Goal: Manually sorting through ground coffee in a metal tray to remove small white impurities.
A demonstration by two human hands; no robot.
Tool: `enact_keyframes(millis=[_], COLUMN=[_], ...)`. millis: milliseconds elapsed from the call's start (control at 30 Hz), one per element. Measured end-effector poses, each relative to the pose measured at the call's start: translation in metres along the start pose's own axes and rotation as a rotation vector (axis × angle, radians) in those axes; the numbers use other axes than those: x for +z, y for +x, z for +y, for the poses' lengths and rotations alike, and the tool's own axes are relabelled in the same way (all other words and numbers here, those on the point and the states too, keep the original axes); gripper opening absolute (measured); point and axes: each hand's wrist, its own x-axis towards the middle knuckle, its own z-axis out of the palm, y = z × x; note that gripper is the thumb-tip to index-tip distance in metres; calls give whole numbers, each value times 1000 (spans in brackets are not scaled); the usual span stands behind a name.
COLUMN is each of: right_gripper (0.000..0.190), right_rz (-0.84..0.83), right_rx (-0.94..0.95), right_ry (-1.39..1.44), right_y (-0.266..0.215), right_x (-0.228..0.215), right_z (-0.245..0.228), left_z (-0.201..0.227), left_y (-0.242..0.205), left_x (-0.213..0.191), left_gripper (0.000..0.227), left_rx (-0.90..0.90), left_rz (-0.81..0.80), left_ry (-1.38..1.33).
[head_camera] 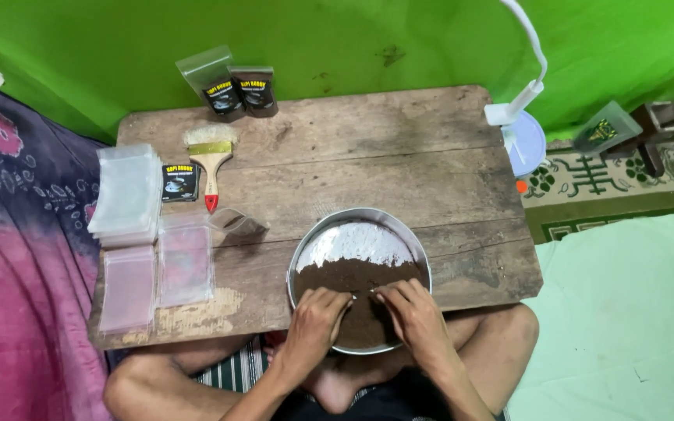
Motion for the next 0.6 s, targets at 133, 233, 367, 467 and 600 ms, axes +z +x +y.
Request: enact_keyframes(millis=[133, 233, 367, 467, 600], right_gripper=[19, 27, 32, 29, 34], right_rz=[-131, -186, -129, -212, -189], right_rx=[-21, -60, -68, -68, -95], right_ry=[-45, -154, -147, -222, -232], right_y=[-3, -3, 13, -6, 6], right_x=[28, 12, 5, 29, 7], right_z=[23, 8, 6, 15, 2], left_z=[34, 19, -2, 21, 5], left_y=[17, 10, 17, 17, 23], left_x=[-47, -28, -9, -37, -20], left_gripper=[23, 26, 27, 24, 24], left_rx=[56, 55, 19, 24, -10], left_rz=[101, 65, 59, 91, 36], left_ry=[-57, -17, 16, 11, 89])
